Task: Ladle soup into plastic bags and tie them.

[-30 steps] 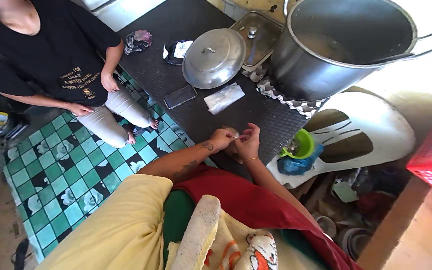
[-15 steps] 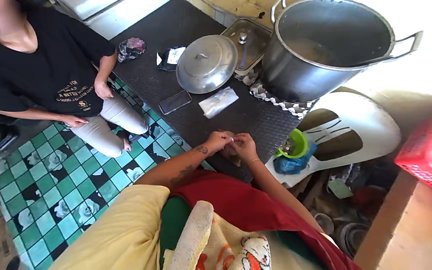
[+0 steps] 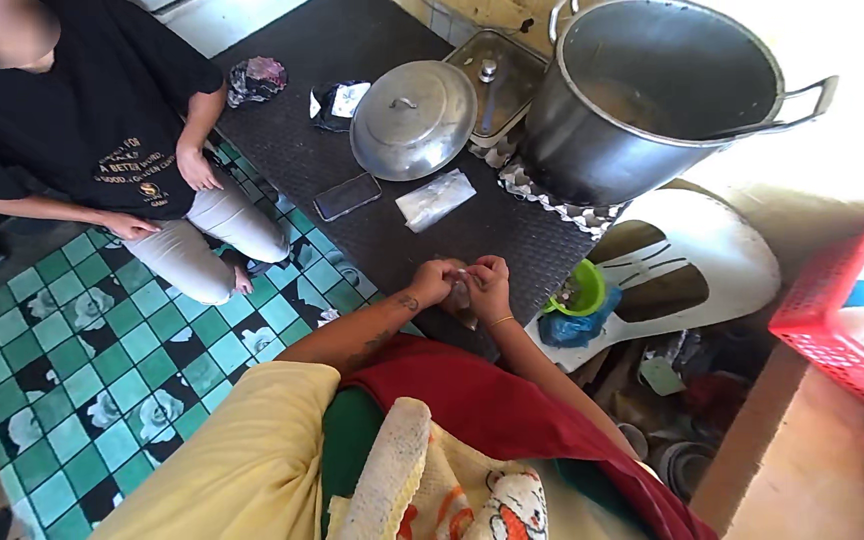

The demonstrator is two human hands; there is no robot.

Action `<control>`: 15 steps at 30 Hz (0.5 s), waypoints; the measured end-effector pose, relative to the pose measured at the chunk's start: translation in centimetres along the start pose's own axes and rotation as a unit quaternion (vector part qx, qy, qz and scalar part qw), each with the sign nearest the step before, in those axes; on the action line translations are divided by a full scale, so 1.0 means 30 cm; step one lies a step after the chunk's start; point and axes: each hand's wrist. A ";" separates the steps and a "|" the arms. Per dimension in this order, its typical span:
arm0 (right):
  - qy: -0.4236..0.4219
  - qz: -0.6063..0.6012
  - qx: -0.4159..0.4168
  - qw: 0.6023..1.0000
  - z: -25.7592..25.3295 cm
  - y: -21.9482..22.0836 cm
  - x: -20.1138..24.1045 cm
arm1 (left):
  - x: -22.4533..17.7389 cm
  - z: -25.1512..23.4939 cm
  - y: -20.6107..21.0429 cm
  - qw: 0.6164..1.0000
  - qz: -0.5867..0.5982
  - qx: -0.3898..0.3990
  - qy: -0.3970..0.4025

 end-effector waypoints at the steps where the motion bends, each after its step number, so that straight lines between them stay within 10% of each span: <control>1: -0.003 -0.001 -0.005 1.000 -0.002 0.000 0.002 | 0.013 0.004 -0.002 0.999 -0.015 0.009 0.036; 15: -0.080 0.014 -0.111 0.991 -0.058 -0.047 0.108 | 0.016 -0.057 -0.067 0.976 -0.081 0.083 0.184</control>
Point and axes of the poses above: each hand's wrist, its own z-axis away from the middle knuckle, its own y-axis out of the palm, x = y × z, and after that the axes turned 2 degrees about -y, right-handed
